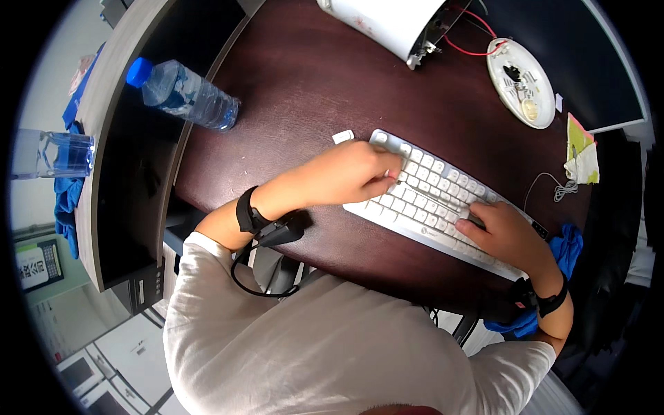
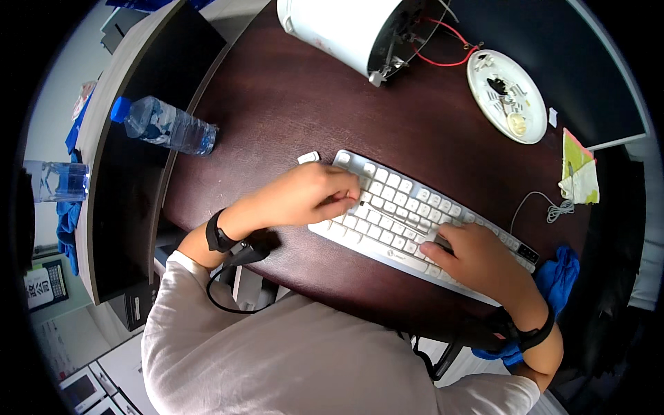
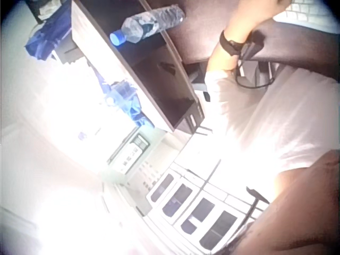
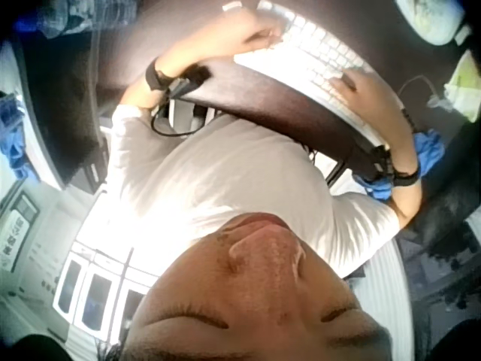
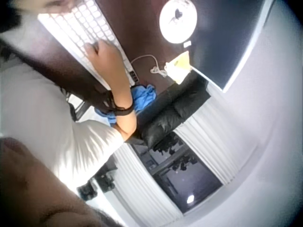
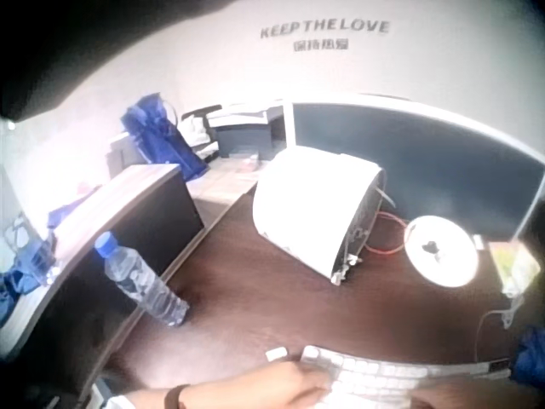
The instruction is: The person is assembling a white computer keyboard by hand. They pick up individual white keycaps from a row on the desk and press them into the corresponding slots on the keyboard base. The person works methodically across the keyboard, occasionally using a screwdriver to assist with placement.
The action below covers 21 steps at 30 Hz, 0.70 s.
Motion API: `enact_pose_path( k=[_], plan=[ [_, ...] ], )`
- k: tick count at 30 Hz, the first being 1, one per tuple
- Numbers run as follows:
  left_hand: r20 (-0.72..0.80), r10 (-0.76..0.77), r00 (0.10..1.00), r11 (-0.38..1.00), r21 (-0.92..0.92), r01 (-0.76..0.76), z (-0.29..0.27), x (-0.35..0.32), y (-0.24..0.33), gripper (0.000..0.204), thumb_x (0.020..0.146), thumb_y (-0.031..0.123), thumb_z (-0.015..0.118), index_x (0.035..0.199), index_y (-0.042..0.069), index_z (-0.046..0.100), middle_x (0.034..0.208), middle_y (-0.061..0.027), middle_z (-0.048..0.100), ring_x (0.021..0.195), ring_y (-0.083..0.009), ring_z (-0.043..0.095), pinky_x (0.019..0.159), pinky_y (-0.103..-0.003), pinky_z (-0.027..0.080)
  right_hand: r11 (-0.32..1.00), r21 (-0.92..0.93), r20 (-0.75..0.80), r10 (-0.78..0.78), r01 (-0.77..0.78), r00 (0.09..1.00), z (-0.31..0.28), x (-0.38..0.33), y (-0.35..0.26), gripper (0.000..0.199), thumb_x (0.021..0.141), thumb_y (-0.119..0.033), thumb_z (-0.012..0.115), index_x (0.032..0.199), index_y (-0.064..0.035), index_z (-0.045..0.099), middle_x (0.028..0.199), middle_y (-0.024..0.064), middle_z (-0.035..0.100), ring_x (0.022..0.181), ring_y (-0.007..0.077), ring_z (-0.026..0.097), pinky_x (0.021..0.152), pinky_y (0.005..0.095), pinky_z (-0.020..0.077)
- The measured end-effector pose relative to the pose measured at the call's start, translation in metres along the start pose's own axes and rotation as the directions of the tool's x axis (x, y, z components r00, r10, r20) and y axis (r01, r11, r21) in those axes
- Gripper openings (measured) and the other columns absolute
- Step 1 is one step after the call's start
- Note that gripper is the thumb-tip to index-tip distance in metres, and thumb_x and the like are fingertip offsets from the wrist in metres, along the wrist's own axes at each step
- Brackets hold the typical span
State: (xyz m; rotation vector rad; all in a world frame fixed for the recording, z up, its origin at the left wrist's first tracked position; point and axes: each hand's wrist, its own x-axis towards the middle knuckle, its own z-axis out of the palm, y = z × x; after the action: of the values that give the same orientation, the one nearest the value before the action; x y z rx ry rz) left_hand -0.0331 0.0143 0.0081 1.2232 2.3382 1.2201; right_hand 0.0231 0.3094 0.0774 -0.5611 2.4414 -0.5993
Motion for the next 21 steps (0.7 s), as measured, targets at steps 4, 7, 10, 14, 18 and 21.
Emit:
enact_pose_path(
  k=[4, 7, 10, 14, 18, 21],
  plan=[
    [-0.001, -0.082, 0.997, 0.995, -0.064, 0.082, -0.008, -0.002, 0.000, 0.008, 0.083, 0.005, 0.067, 0.090, 0.003, 0.061, 0.073, -0.0076, 0.057, 0.060, -0.0212, 0.059, 0.057, -0.034, 0.046, 0.998, 0.008, 0.052, 0.064, -0.065, 0.997, -0.009, -0.004, -0.006, 0.041, 0.093, -0.034, 0.064, 0.071, 0.0002, 0.056, 0.060, 0.0211, 0.053, 0.057, 0.0359, 0.054, 0.057, 0.0445, 0.0411],
    [0.000, -0.076, 0.997, 0.997, -0.023, 0.076, -0.009, -0.001, 0.000, 0.008, 0.083, 0.004, 0.067, 0.090, 0.003, 0.062, 0.072, -0.0072, 0.056, 0.060, -0.0214, 0.058, 0.057, -0.035, 0.046, 0.995, -0.038, 0.061, 0.092, -0.090, 0.994, -0.016, -0.006, -0.013, 0.040, 0.093, -0.033, 0.064, 0.072, 0.0001, 0.057, 0.059, 0.0205, 0.053, 0.056, 0.0354, 0.054, 0.057, 0.0449, 0.0410],
    [-0.020, -0.044, 0.999, 0.999, -0.006, 0.044, -0.008, -0.001, -0.002, 0.008, 0.083, 0.005, 0.067, 0.089, 0.004, 0.062, 0.073, -0.0071, 0.056, 0.061, -0.0212, 0.059, 0.057, -0.035, 0.046, 0.991, -0.094, 0.075, 0.105, -0.098, 0.992, -0.022, -0.009, -0.019, 0.040, 0.093, -0.033, 0.065, 0.071, 0.0002, 0.059, 0.060, 0.0201, 0.054, 0.055, 0.0353, 0.055, 0.056, 0.0446, 0.0420],
    [-0.012, -0.037, 0.999, 0.999, -0.003, 0.037, -0.008, 0.000, -0.004, 0.007, 0.083, 0.006, 0.067, 0.088, 0.004, 0.062, 0.073, -0.0075, 0.056, 0.062, -0.0224, 0.059, 0.058, -0.036, 0.046, 0.986, -0.160, 0.048, 0.065, -0.057, 0.997, -0.021, -0.012, -0.026, 0.041, 0.092, -0.033, 0.065, 0.069, 0.0005, 0.061, 0.062, 0.0208, 0.057, 0.057, 0.0359, 0.059, 0.055, 0.0437, 0.0453],
    [0.003, -0.045, 0.999, 0.999, 0.006, 0.045, -0.008, -0.001, -0.002, 0.008, 0.082, 0.006, 0.067, 0.087, 0.004, 0.062, 0.072, -0.0081, 0.056, 0.063, -0.0242, 0.060, 0.058, -0.037, 0.047, 0.971, -0.231, 0.031, 0.062, -0.054, 0.998, -0.023, -0.010, -0.041, 0.042, 0.092, -0.032, 0.065, 0.067, 0.0002, 0.061, 0.062, 0.0211, 0.059, 0.056, 0.0353, 0.061, 0.054, 0.0426, 0.0479],
    [0.002, -0.039, 0.999, 0.999, 0.006, 0.039, -0.007, 0.000, -0.003, 0.008, 0.082, 0.006, 0.068, 0.087, 0.005, 0.062, 0.072, -0.0082, 0.056, 0.063, -0.0249, 0.059, 0.059, -0.037, 0.047, 0.945, -0.327, 0.007, -0.001, 0.003, 1.000, -0.026, -0.010, -0.054, 0.041, 0.092, -0.031, 0.065, 0.066, -0.0004, 0.061, 0.061, 0.0200, 0.059, 0.054, 0.0346, 0.060, 0.052, 0.0424, 0.0484]
  ],
)
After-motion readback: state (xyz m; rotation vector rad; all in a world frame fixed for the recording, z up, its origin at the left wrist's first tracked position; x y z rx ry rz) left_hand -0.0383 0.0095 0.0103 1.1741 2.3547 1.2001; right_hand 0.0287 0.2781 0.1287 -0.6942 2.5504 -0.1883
